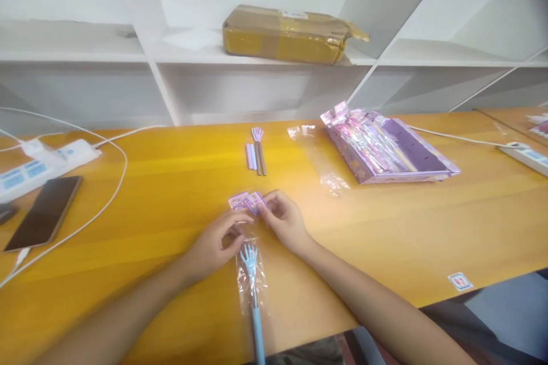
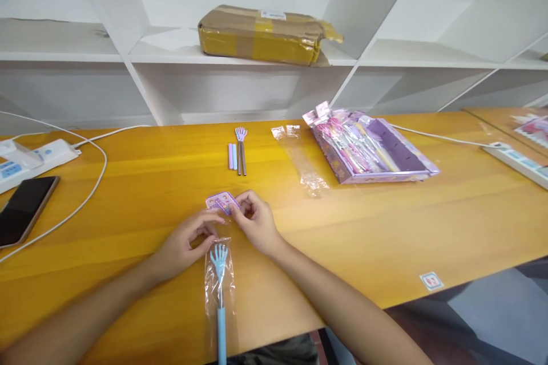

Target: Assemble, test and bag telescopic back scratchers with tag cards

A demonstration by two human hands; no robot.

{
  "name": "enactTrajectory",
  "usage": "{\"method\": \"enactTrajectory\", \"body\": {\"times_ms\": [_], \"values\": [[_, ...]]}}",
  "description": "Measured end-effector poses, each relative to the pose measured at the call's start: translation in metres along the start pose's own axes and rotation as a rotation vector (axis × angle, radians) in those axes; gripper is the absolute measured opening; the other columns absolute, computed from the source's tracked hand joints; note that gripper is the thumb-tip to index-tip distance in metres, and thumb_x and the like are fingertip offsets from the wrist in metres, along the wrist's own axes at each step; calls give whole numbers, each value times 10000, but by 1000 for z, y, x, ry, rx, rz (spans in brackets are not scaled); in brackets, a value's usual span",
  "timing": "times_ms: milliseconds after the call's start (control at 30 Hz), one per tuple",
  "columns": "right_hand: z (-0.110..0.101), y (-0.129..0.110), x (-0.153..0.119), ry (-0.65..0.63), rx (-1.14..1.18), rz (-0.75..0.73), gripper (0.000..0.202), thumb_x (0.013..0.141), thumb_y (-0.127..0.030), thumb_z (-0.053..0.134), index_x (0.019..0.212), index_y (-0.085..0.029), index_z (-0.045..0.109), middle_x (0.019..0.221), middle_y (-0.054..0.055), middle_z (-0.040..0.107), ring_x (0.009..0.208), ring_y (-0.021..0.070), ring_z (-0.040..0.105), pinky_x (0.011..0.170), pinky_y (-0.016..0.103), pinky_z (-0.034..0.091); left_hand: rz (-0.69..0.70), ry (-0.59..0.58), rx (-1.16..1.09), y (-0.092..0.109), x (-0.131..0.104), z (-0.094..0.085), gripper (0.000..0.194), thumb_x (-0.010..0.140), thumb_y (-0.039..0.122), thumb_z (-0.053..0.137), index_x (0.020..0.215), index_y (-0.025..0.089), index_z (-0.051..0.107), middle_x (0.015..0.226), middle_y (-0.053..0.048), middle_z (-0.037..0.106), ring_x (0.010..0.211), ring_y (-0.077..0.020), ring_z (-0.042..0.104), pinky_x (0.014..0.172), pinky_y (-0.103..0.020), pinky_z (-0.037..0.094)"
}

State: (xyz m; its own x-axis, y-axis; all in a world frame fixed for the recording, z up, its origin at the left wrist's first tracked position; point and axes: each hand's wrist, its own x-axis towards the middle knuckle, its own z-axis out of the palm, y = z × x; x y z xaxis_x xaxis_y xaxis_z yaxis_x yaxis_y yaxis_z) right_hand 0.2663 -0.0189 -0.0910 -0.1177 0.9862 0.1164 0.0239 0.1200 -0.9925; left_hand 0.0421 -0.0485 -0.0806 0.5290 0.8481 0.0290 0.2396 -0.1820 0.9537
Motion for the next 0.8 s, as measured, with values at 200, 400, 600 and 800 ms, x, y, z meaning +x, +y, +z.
{"method": "enactTrajectory", "body": {"times_ms": [200,400,600,800], "values": [[-2,-9,4,86,123,-9,352,937,-519,743,893,-210,581,765,-28,547,656,108,478,631,254,406,-40,-12,-56,4,-1,-2,449,1003,238,597,1449,292,612,1289,-98,686,1069,-219,682,1047,-424,541],[-6,-14,1,21,136,-37,319,953,-505,731,954,-223,583,792,-19,575,684,122,527,660,264,448,-120,-115,-618,-3,1,-2,471,1011,291,622,1478,231,623,1496,-146,637,1405,-343,583,1230,-569,404],[-5,-15,-3,-31,101,-97,259,987,-466,700,996,-229,594,903,11,606,814,147,575,768,290,482,-159,-128,-985,-5,8,-2,500,961,178,550,1446,113,651,1480,-210,643,1377,-383,607,1227,-643,366],[-8,-3,-1,-96,78,-85,263,994,-433,695,1097,-245,542,922,9,609,799,143,586,733,283,488,-139,-152,-1102,-10,10,-6,561,891,123,478,1417,70,665,1426,-217,682,1359,-373,623,1209,-631,374]]}}
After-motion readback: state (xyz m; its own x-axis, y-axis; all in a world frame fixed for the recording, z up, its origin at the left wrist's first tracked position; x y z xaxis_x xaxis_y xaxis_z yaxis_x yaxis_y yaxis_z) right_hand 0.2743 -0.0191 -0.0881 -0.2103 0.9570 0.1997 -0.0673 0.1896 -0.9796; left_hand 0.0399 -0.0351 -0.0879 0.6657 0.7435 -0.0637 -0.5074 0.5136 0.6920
